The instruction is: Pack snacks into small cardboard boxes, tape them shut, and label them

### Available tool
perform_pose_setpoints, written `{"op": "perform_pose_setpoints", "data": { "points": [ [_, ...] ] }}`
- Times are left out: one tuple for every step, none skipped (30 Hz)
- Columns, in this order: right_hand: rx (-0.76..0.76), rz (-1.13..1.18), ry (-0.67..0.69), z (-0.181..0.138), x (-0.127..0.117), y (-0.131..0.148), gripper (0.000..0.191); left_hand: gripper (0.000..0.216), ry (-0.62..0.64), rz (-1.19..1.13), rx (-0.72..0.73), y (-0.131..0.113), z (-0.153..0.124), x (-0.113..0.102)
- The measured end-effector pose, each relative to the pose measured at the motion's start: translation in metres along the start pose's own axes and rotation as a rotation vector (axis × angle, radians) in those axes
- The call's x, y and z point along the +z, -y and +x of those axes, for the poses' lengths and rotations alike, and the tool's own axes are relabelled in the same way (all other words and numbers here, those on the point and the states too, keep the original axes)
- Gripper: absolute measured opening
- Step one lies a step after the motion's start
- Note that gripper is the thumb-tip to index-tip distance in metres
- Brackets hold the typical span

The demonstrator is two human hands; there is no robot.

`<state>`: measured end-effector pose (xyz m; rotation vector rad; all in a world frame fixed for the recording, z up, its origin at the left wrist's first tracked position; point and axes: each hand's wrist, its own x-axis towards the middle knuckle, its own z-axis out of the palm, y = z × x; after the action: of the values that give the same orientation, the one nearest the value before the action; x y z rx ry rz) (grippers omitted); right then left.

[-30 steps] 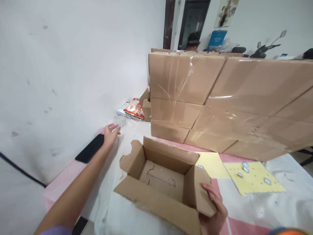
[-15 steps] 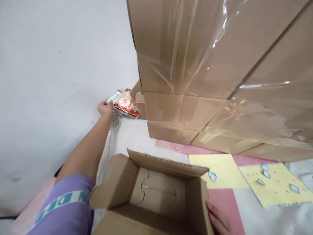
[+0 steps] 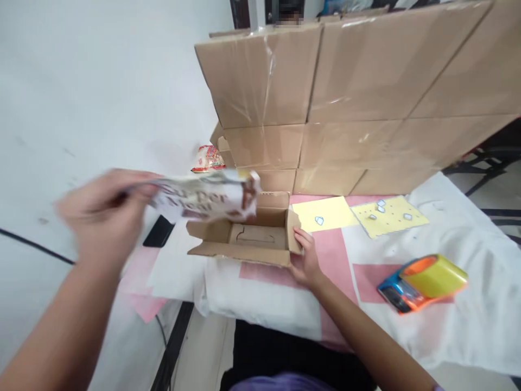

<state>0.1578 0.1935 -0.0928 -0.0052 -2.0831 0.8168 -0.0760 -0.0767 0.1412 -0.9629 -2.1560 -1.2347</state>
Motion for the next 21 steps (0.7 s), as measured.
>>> {"op": "perform_pose_setpoints", "data": {
  "points": [
    [-0.004,0.019,0.003,0.001,-0.001,0.001,0.07,0.018,0.075,-0.025,0.031,-0.01,-0.009,0.012],
    [-0.007,0.039,0.009,0.001,-0.001,0.002,0.069,0.019,0.154,-0.049,0.053,-0.016,-0.015,0.026],
    [-0.007,0.06,0.019,0.002,-0.001,0.003,0.068,0.022,0.228,-0.068,0.062,-0.019,-0.021,0.04],
    [-0.003,0.081,0.034,0.002,-0.001,0.003,0.067,0.025,0.298,-0.077,0.06,-0.019,-0.025,0.052],
    [0.009,0.102,0.051,0.003,-0.001,0.003,0.068,0.028,0.364,-0.067,0.051,-0.017,-0.027,0.063],
    [0.025,0.123,0.063,0.003,-0.001,0.004,0.069,0.03,0.464,-0.022,0.039,-0.014,-0.028,0.072],
    [0.042,0.145,0.07,0.003,-0.001,0.003,0.07,0.029,0.589,0.053,0.029,-0.011,-0.028,0.08],
    [0.058,0.165,0.069,0.003,-0.001,0.003,0.07,0.028,0.718,0.143,0.022,-0.008,-0.028,0.085],
    [0.071,0.184,0.063,0.004,-0.001,0.003,0.07,0.026,0.827,0.235,0.015,-0.005,-0.028,0.089],
    [0.082,0.199,0.056,0.004,-0.002,0.003,0.07,0.024,0.903,0.316,0.01,-0.004,-0.027,0.092],
    [0.095,0.212,0.051,0.004,-0.002,0.004,0.07,0.023,0.937,0.373,0.01,-0.003,-0.028,0.093],
    [0.107,0.223,0.045,0.004,-0.003,0.004,0.069,0.022,0.937,0.405,0.012,-0.003,-0.028,0.095],
    [0.117,0.232,0.038,0.005,-0.004,0.005,0.069,0.023,0.925,0.42,0.014,-0.004,-0.029,0.096],
    [0.125,0.237,0.025,0.005,-0.005,0.006,0.069,0.025,0.923,0.432,0.015,-0.004,-0.031,0.096],
    [0.13,0.241,0.013,0.006,-0.007,0.007,0.07,0.026,0.927,0.441,0.017,-0.005,-0.033,0.097],
    [0.13,0.243,-0.002,0.006,-0.008,0.008,0.071,0.028,0.932,0.448,0.018,-0.006,-0.035,0.097],
    [0.126,0.244,-0.018,0.006,-0.009,0.01,0.072,0.029,0.937,0.455,0.02,-0.007,-0.036,0.098],
    [0.123,0.245,-0.03,0.007,-0.011,0.011,0.073,0.03,0.942,0.462,0.023,-0.008,-0.037,0.098],
    [0.121,0.247,-0.037,0.007,-0.012,0.013,0.073,0.03,0.945,0.469,0.03,-0.009,-0.037,0.098],
    [0.12,0.249,-0.039,0.007,-0.012,0.015,0.074,0.03,0.945,0.477,0.04,-0.01,-0.037,0.097],
    [0.121,0.252,-0.037,0.007,-0.013,0.016,0.075,0.029,0.943,0.483,0.054,-0.011,-0.037,0.095]
  ]
}}
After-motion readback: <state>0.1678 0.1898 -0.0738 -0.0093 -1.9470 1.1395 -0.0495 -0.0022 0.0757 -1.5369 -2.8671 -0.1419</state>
